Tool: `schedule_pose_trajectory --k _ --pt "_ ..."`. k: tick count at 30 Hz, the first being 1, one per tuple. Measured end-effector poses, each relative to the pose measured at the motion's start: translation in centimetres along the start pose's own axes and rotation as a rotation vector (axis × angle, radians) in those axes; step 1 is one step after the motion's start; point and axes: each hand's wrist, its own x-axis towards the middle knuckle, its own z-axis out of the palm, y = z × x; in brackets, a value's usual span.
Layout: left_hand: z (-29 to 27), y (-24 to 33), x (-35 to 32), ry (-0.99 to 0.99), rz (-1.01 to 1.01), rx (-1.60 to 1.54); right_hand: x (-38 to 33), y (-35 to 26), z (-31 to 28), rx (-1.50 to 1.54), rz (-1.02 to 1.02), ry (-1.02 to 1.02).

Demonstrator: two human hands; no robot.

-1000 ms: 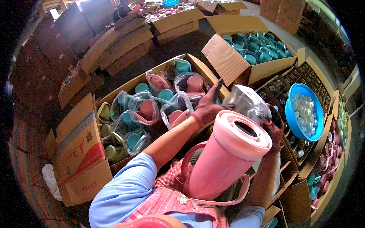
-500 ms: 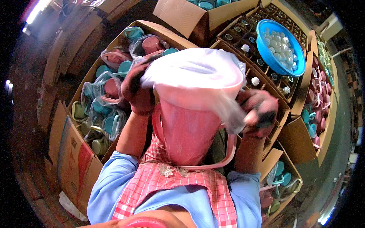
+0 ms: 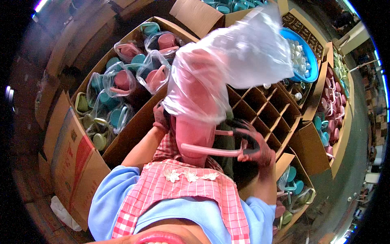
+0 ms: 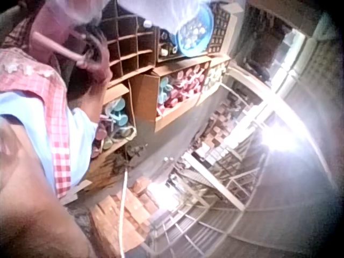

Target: The person packs pink plastic containers into clear plastic bags and places them into a cardboard box. They also handle and organize other colorful containers, including blue and green ones, within the box.

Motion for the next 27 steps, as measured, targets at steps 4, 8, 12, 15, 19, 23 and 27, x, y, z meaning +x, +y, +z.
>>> schedule_pose_trajectory --k 4,8,12,15,19,23,27 --pt "-0.9 -1.3 0.1 0.087 0.229 0.576 -6.9 4.2 5.0 -0.627 0.02 -0.218" --pt "4.1 1.0 0.1 -0.033 0.23 0.765 -10.4 6.9 9.2 -0.488 -0.155 0.123" --pt "7.5 5.3 -5.4 -0.573 0.646 0.931 -10.1 1.2 9.6 -0.098 0.111 0.596" --pt "13.1 7.6 -12.5 -0.753 1.049 1.051 -10.7 0.9 6.2 -0.325 -0.021 0.596" --pt "13.6 11.0 -12.5 -0.886 0.839 0.665 -8.6 -4.8 4.0 -0.347 -0.295 0.713" --pt "11.5 14.8 -5.6 -0.533 0.234 0.212 -6.8 -9.2 2.9 -0.678 -0.345 0.637" --pt "11.5 17.2 -4.7 -0.429 0.555 0.391 -2.8 -12.3 5.5 -0.805 -0.296 0.689"
